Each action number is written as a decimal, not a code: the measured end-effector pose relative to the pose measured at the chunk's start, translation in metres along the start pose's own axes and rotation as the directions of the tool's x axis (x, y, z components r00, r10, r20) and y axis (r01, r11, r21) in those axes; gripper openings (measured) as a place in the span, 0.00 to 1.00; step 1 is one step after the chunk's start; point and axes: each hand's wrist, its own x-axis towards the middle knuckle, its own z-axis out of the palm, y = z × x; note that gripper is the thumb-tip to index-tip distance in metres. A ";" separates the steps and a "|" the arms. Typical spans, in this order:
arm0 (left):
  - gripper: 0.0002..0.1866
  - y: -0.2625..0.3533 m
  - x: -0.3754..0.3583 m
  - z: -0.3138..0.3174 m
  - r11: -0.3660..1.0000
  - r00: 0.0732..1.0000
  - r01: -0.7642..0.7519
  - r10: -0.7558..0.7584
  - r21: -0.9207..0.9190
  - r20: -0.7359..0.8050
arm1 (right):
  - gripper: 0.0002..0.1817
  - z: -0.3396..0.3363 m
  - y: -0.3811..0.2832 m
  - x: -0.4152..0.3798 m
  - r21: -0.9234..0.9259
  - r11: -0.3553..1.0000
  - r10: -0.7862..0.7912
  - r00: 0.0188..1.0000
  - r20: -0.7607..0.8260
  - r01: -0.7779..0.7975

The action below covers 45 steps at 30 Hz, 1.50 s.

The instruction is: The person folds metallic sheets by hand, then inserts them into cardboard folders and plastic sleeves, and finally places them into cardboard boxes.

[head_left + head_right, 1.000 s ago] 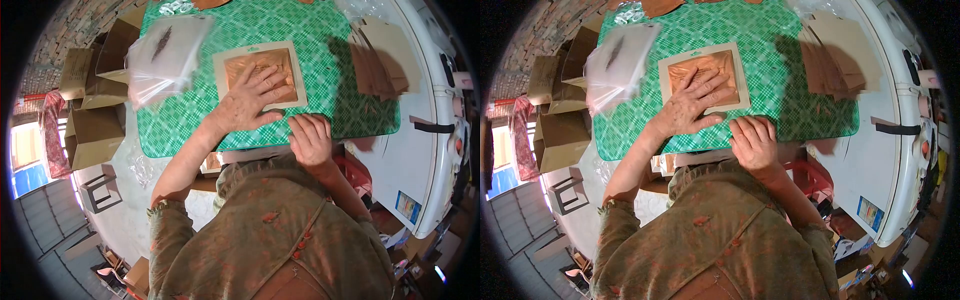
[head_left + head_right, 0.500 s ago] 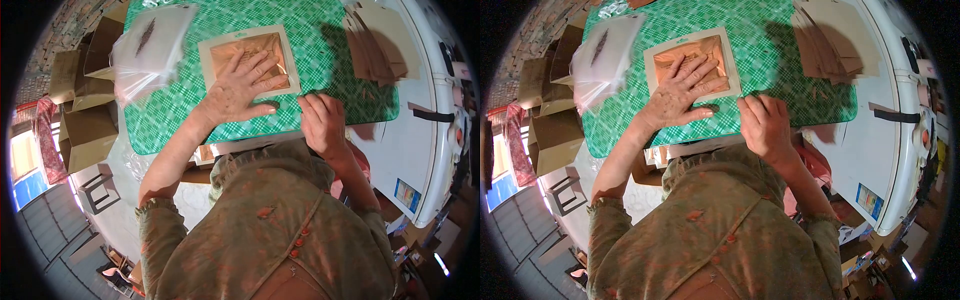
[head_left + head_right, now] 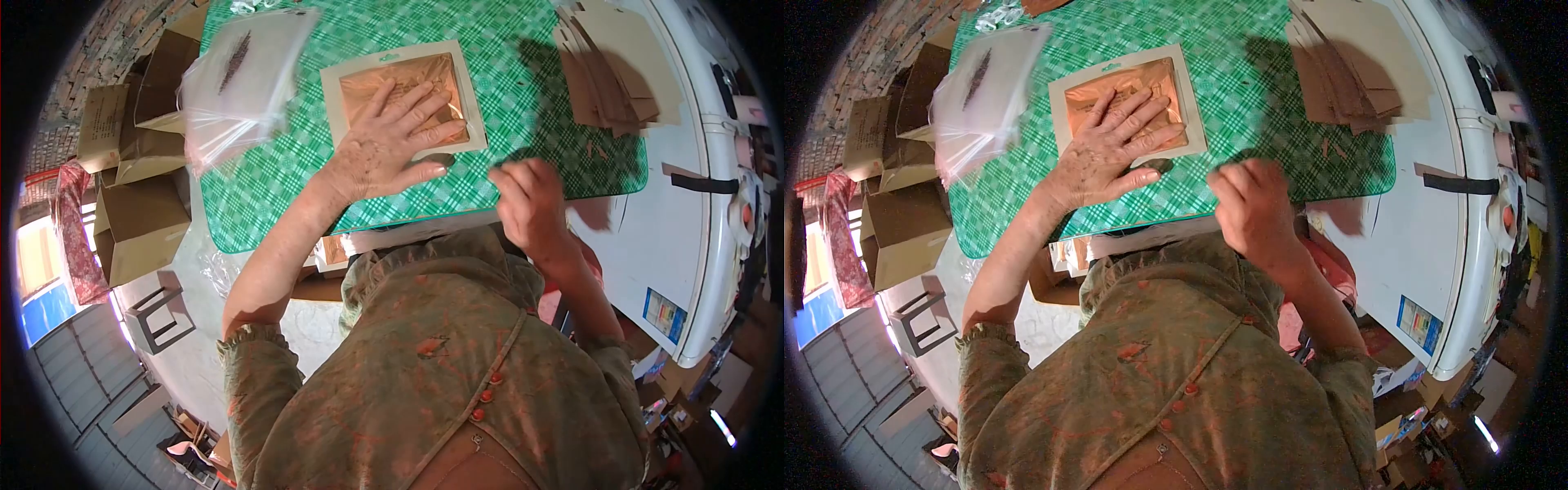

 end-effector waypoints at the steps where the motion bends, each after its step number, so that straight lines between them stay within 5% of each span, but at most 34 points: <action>1: 0.34 0.000 0.000 0.000 1.000 1.000 0.000 0.000 0.002 -0.001 | 0.16 -0.001 -0.001 -0.003 0.041 0.999 -0.007 1.000 0.017 0.006; 6: 0.34 0.000 0.000 0.000 1.000 1.000 0.002 -0.002 0.000 0.001 | 0.14 0.001 0.002 0.001 0.166 0.983 0.088 0.993 -0.080 -0.074; 21: 0.34 0.000 0.001 -0.002 1.000 1.000 0.009 -0.009 -0.007 0.021 | 0.12 0.019 0.007 0.023 0.049 0.998 0.031 0.999 0.027 -0.032; 25: 0.36 -0.002 0.001 0.003 0.999 0.999 0.024 -0.023 -0.043 0.032 | 0.10 0.004 -0.031 0.012 0.289 0.957 -0.042 0.988 0.151 -0.003; 30: 0.38 -0.006 0.003 0.001 0.992 0.994 0.051 -0.039 -0.117 0.105 | 0.11 -0.023 -0.079 0.021 0.771 0.630 -0.186 0.982 0.034 0.093; 33: 0.38 -0.006 0.004 -0.003 0.976 0.987 0.085 -0.054 -0.201 0.155 | 0.11 -0.032 -0.079 0.025 0.975 0.212 -0.327 0.936 0.129 -0.060; 34: 0.39 -0.006 0.005 -0.004 0.976 0.986 0.085 -0.054 -0.201 0.157 | 0.09 -0.034 -0.078 0.025 0.982 -0.024 -0.432 0.888 0.159 -0.188; 35: 0.39 -0.007 0.004 -0.003 0.976 0.986 0.086 -0.054 -0.201 0.158 | 0.08 -0.035 -0.080 0.027 0.935 -0.239 -0.482 0.868 0.120 -0.262; 37: 0.40 -0.006 0.003 -0.003 0.982 0.987 0.080 -0.054 -0.172 0.153 | 0.08 -0.040 -0.081 0.012 0.804 -0.434 -0.425 0.879 0.215 -0.406; 40: 0.40 -0.004 0.001 0.000 0.994 0.995 0.034 -0.024 -0.102 0.098 | 0.10 -0.049 -0.060 0.000 0.885 -0.135 -0.102 0.895 0.434 -0.445; 43: 0.41 0.006 -0.006 -0.003 0.995 0.999 -0.038 0.037 -0.088 -0.013 | 0.15 -0.048 -0.045 -0.021 0.867 0.133 0.182 0.872 0.455 -0.480; 45: 0.43 0.013 -0.013 -0.011 0.991 0.996 -0.069 0.063 -0.112 -0.059 | 0.24 -0.049 -0.042 -0.025 0.665 0.588 0.246 0.885 0.395 -0.460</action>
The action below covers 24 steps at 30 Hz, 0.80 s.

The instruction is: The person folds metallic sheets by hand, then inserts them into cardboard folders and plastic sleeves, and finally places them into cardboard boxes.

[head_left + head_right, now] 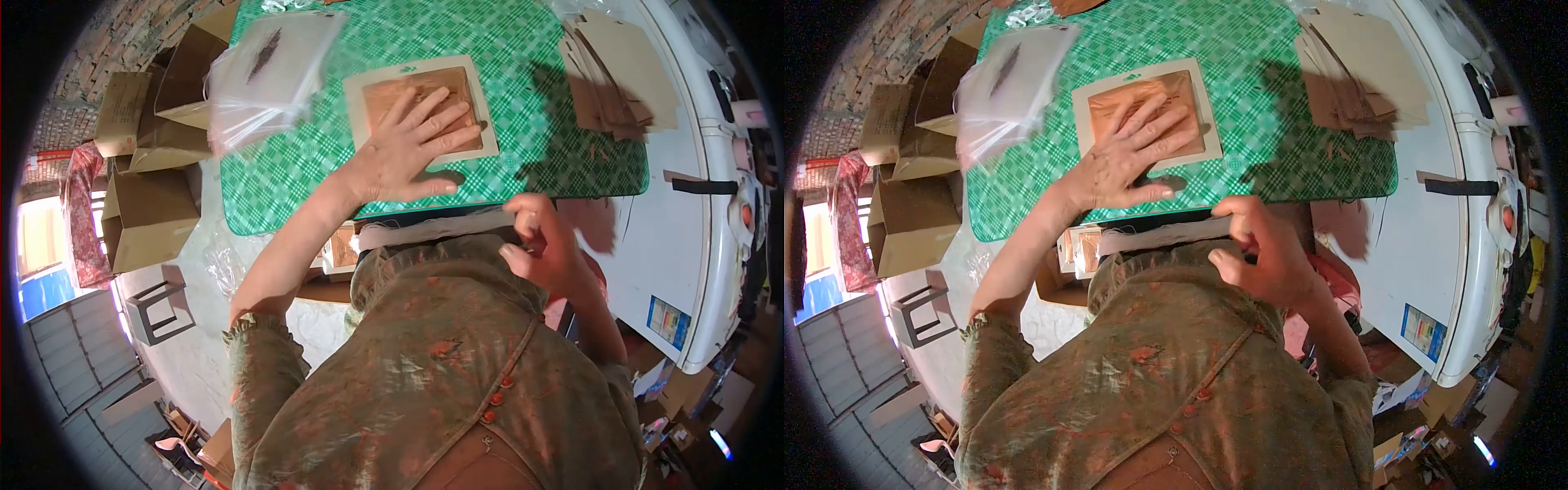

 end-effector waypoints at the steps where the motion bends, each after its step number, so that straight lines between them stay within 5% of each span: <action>1: 0.44 0.007 -0.003 -0.007 1.000 0.999 0.004 -0.004 -0.006 -0.035 | 0.29 -0.001 0.001 -0.001 -0.248 0.969 -0.020 0.999 -0.038 0.010; 4: 0.46 0.023 -0.022 -0.027 0.994 0.995 0.089 -0.091 -0.059 -0.035 | 0.41 0.001 0.027 -0.001 -0.710 0.676 -0.316 0.948 -0.039 0.196; 8: 0.44 0.040 -0.069 -0.025 0.965 0.964 0.264 -0.264 -0.014 -0.037 | 0.42 -0.004 0.045 0.005 -0.838 0.529 -0.320 0.946 -0.048 0.136; 13: 0.30 0.063 -0.099 -0.007 0.933 0.923 0.359 -0.356 -0.007 -0.145 | 0.37 -0.010 0.049 0.026 -0.849 0.507 -0.326 0.945 -0.025 0.152; 24: 0.23 0.080 -0.112 0.028 0.924 0.846 0.383 -0.361 -0.024 -0.392 | 0.36 -0.005 0.055 0.032 -0.754 0.598 -0.403 0.915 0.008 0.270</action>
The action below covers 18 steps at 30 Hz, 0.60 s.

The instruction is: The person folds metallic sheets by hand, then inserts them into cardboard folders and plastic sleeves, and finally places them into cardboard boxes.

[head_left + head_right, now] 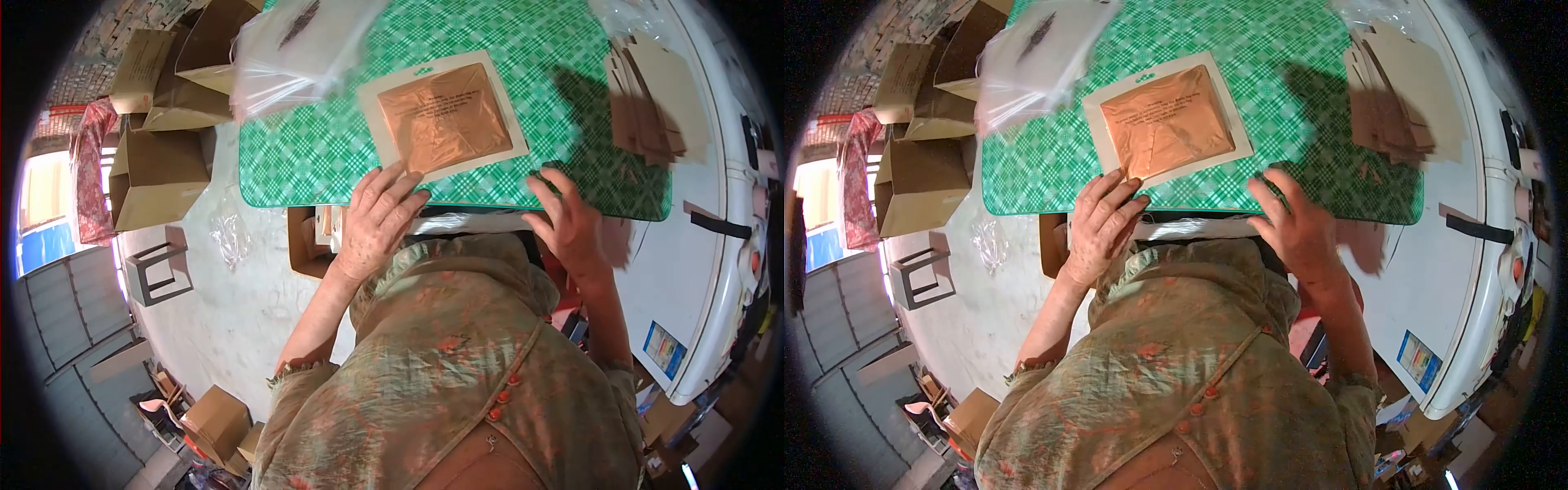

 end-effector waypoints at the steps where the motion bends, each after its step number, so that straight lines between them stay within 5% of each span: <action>1: 0.21 0.002 0.001 0.001 1.000 1.000 0.015 -0.015 -0.004 -0.014 | 0.37 -0.001 0.000 0.003 0.015 1.000 -0.009 1.000 -0.027 0.009; 7: 0.13 0.004 0.003 0.005 0.989 0.986 0.066 -0.085 -0.129 -0.147 | 0.38 -0.005 -0.007 0.011 -0.064 0.998 0.033 0.994 0.102 -0.026; 13: 0.07 0.007 -0.006 -0.002 0.908 0.933 0.200 -0.291 -0.368 -0.212 | 0.36 -0.001 -0.011 0.011 0.059 0.998 -0.003 1.000 -0.003 0.003; 18: 0.06 0.013 -0.011 -0.007 0.885 0.909 0.237 -0.348 -0.400 -0.231 | 0.22 0.008 -0.016 0.010 0.128 0.990 -0.064 0.998 -0.024 0.067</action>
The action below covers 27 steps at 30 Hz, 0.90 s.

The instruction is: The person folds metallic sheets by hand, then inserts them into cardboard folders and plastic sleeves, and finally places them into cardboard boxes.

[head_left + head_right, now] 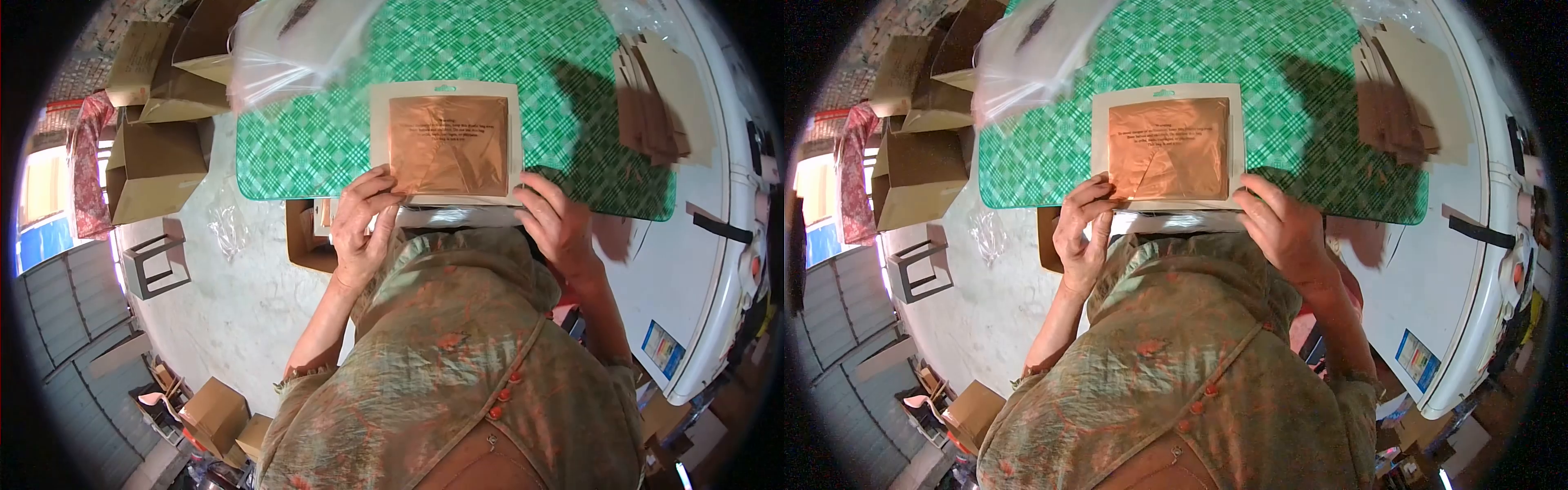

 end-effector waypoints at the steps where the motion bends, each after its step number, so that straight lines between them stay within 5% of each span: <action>1: 0.05 0.001 -0.002 0.001 1.000 1.000 0.006 -0.006 -0.001 -0.005 | 0.18 0.003 -0.001 -0.001 0.010 1.000 -0.010 1.000 -0.001 0.010; 13: 0.07 0.004 -0.004 0.004 0.978 1.000 0.020 -0.016 0.206 -0.022 | 0.06 0.011 -0.012 0.006 0.163 0.970 0.192 0.979 -0.066 -0.179; 19: 0.11 0.002 -0.003 0.007 0.958 0.999 0.023 -0.016 0.285 -0.028 | 0.10 0.025 -0.019 0.006 0.138 0.931 0.351 0.931 -0.097 -0.337; 27: 0.14 0.003 0.001 0.009 0.952 1.000 0.015 -0.007 0.305 -0.027 | 0.13 0.026 -0.021 0.017 0.137 0.935 0.344 0.928 -0.144 -0.326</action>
